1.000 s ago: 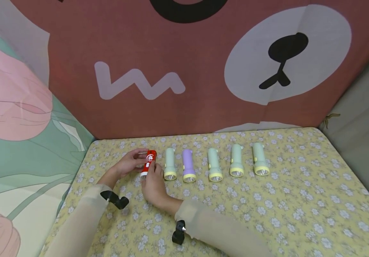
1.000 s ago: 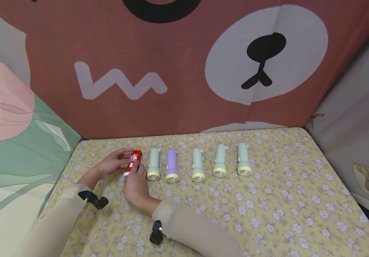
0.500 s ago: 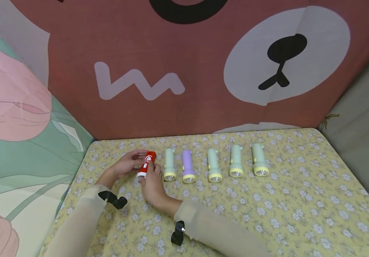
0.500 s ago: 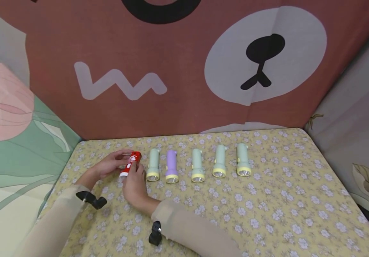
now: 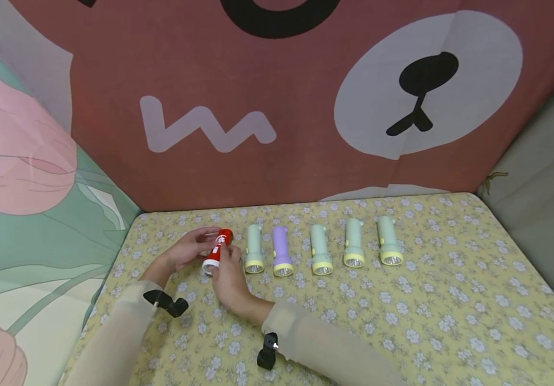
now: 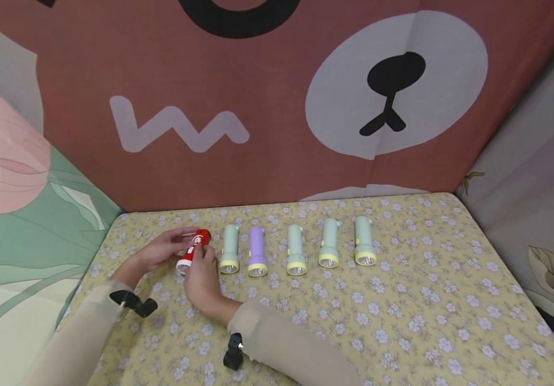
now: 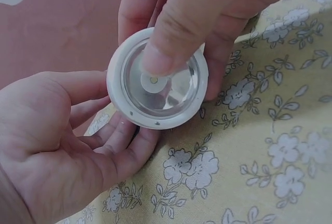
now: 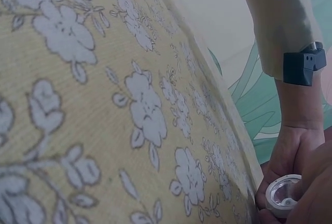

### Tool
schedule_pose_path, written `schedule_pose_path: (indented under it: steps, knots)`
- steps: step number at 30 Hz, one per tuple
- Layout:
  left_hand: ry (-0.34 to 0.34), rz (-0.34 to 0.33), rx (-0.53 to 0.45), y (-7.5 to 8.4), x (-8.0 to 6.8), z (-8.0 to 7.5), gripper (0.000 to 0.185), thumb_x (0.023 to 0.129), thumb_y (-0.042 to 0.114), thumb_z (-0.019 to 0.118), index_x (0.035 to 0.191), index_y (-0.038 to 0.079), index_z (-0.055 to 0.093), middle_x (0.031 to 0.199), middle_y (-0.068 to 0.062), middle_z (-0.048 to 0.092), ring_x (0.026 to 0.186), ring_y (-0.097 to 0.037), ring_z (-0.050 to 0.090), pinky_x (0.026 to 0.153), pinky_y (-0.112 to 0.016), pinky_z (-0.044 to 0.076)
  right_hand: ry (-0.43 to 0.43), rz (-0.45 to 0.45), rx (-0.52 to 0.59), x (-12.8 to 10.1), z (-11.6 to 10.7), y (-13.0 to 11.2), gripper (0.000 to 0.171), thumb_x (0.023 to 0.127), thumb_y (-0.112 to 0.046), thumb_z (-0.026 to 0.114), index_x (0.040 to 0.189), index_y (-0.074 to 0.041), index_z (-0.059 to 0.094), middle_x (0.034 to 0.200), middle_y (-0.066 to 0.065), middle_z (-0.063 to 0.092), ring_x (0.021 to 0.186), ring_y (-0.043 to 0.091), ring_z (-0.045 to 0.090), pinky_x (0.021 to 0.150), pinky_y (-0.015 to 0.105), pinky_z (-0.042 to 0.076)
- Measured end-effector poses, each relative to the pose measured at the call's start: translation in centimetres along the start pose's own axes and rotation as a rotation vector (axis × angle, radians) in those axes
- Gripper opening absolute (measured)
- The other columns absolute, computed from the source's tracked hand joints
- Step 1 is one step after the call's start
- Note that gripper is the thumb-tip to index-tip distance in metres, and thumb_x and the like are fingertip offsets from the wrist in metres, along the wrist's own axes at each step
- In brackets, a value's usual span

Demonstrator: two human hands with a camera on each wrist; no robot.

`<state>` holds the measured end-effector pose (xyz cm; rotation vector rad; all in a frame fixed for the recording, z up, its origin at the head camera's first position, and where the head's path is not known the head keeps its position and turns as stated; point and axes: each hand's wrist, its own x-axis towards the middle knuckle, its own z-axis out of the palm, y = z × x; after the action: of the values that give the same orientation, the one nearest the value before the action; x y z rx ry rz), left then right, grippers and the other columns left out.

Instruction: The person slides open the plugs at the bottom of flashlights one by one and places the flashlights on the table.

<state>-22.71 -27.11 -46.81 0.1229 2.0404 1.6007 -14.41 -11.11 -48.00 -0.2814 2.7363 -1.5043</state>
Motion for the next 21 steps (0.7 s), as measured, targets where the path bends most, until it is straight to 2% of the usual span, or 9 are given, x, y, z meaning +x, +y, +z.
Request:
schedule_pose_path:
  steps: [5, 13, 21]
  knots:
    - [0.003, 0.009, -0.019, 0.1, -0.1, 0.1, 0.057, 0.108, 0.017, 0.054, 0.158, 0.000, 0.031, 0.156, -0.028, 0.036, 0.123, -0.026, 0.058, 0.092, -0.042, 0.057, 0.008, -0.020, 0.018, -0.1, -0.3, 0.0, 0.061, 0.100, -0.008, 0.064, 0.153, 0.005, 0.037, 0.144, 0.023, 0.040, 0.130, 0.032, 0.049, 0.104, 0.038, 0.049]
    - [0.006, 0.052, -0.110, 0.7, -0.4, 0.1, 0.058, 0.108, 0.018, 0.053, 0.156, -0.005, 0.030, 0.146, -0.023, 0.049, 0.111, -0.015, 0.064, 0.090, -0.033, 0.058, 0.020, -0.079, 0.112, -0.1, -1.4, -0.3, 0.060, 0.101, -0.008, 0.063, 0.154, 0.004, 0.037, 0.148, 0.020, 0.038, 0.131, 0.028, 0.050, 0.105, 0.035, 0.049]
    - [0.078, 0.064, -0.137, 1.7, -0.8, 0.5, 0.058, 0.107, 0.018, 0.054, 0.155, -0.004, 0.030, 0.135, -0.012, 0.057, 0.107, -0.013, 0.065, 0.088, -0.032, 0.058, 0.009, -0.110, 0.232, 0.2, -2.5, -0.4, 0.059, 0.101, -0.007, 0.063, 0.153, 0.004, 0.038, 0.149, 0.021, 0.037, 0.127, 0.029, 0.053, 0.100, 0.030, 0.052]
